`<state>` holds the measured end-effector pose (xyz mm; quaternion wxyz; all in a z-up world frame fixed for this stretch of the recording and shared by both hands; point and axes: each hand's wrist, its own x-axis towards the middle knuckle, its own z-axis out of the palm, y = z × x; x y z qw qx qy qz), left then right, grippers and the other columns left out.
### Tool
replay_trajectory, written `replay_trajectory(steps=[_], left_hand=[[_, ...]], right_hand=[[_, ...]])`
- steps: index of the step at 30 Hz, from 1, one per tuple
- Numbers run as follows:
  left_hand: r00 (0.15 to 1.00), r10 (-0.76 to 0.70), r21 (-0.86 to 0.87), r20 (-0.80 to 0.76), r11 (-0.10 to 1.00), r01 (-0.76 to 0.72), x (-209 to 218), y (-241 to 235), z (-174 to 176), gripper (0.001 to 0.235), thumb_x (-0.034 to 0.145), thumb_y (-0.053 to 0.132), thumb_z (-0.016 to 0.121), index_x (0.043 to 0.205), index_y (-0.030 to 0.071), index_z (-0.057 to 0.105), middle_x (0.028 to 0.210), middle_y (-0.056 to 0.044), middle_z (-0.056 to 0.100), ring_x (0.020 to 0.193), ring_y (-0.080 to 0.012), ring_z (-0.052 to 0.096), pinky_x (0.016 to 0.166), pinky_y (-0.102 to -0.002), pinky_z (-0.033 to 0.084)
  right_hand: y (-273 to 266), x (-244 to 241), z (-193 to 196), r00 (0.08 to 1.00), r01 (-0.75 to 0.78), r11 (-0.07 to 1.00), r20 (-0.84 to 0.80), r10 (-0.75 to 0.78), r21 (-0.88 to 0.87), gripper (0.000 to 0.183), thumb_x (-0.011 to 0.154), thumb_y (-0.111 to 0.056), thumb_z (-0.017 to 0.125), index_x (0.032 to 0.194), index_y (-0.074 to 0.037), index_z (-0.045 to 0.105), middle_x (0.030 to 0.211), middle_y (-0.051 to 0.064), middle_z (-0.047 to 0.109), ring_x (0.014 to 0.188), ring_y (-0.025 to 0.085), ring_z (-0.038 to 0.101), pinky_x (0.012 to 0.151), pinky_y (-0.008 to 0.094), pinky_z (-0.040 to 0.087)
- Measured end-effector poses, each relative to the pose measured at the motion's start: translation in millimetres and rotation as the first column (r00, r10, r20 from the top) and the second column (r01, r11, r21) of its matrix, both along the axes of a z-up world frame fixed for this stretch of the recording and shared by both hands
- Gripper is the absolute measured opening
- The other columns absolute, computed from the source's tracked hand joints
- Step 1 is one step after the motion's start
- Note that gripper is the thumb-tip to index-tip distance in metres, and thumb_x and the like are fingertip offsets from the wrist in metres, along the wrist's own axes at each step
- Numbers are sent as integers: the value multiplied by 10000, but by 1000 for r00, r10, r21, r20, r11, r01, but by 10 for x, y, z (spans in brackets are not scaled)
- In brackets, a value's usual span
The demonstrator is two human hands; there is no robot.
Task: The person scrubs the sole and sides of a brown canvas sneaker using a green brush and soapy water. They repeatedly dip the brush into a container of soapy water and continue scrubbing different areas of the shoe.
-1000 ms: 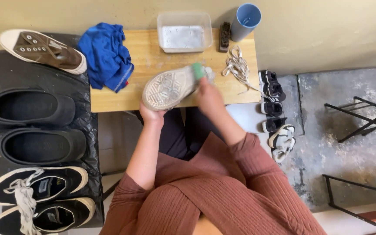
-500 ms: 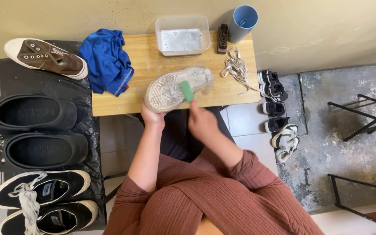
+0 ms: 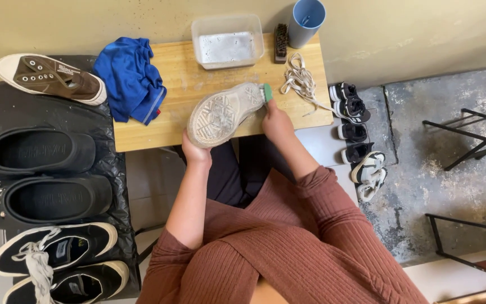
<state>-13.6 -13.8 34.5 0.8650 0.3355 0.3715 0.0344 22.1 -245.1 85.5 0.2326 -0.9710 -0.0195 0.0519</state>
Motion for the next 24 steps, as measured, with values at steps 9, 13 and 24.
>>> replay_trajectory(steps=[9,13,24], left_hand=[[1000,-27,45,-11,999,27,1,93,48,457,1007,504,507,1303,168,600,1272,-99,653,1238,-237,619,1058,-527,513],[999,-35,33,9,999,35,74,62,62,450,1012,499,504,1306,170,598,1272,-92,648,1245,-232,609,1070,-520,501],[998,-26,-1,50,1000,26,32,83,64,435,1023,487,497,1313,176,593,1272,-77,635,1262,-219,585,1100,-503,476]], right_hand=[[143,24,238,994,-66,996,-83,70,51,286,994,-233,376,1248,-141,470,890,288,687,949,528,685,844,606,544],[452,-106,1029,991,-130,991,-13,131,31,269,977,-211,390,1207,-120,498,817,298,681,878,546,690,805,624,551],[514,-150,774,983,-183,983,29,183,-18,285,977,-199,394,1225,-92,482,815,310,673,869,533,693,776,616,542]])
